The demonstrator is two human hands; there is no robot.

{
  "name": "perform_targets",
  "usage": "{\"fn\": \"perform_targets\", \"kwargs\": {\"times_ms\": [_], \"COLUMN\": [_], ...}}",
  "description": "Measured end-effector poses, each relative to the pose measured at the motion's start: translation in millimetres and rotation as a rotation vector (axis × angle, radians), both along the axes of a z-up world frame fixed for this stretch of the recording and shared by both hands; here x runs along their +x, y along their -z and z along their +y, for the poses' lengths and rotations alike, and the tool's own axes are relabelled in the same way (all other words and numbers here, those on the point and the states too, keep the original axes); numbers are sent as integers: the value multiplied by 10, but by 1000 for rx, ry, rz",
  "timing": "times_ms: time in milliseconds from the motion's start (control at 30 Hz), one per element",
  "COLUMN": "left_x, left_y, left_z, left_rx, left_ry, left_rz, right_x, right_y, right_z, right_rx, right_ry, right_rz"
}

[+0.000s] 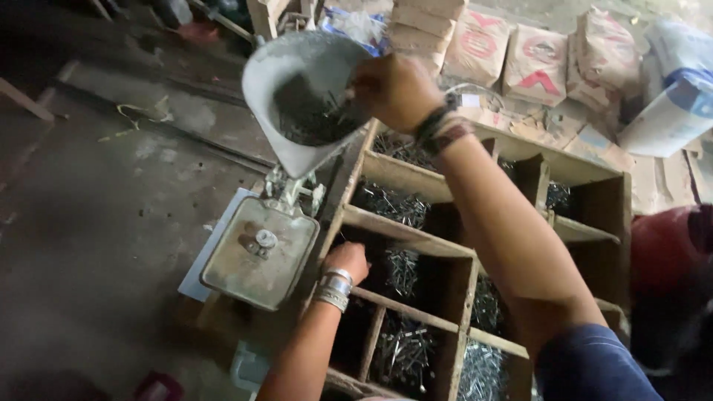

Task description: The person sorts metal nails from a wooden compartmentalized box into a metal funnel. They repeatedly scoop nails by hand and pour them into the funnel. Later, they use a black plastic bag to collect the remaining nails from the funnel.

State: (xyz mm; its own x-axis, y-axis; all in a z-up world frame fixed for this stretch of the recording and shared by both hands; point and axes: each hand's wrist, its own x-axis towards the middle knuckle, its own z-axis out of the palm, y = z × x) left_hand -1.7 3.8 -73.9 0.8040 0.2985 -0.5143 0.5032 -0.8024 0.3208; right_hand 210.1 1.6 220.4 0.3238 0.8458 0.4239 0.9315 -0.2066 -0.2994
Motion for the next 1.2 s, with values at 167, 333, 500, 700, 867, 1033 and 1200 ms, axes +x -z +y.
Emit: {"fn": "perform_targets", "kwargs": {"times_ms": [167, 333, 500, 700, 867, 1033, 1200], "left_x": [5, -4, -18, -8, 17, 8, 10], "left_y": [275, 226, 25, -182, -20, 84, 10], "left_z": [-6, -15, -25, -32, -27, -32, -41], "left_rx": [43, 55, 0, -15, 23, 25, 42], "left_ry": [22, 54, -7, -10, 14, 15, 19], "left_rz": [-78, -61, -31, 19, -11, -36, -1], "right_x": [124, 141, 140, 237, 300, 310, 311], "right_y": [268, 435, 433, 474, 521, 504, 518], "right_z": [583, 796, 857, 979, 994, 1029, 1050], "right_rx": [-19, -58, 45, 85, 99, 59, 42], "right_ry": [17, 74, 41, 46, 10, 33, 21], "right_rz": [6, 30, 79, 12, -11, -8, -17]}}
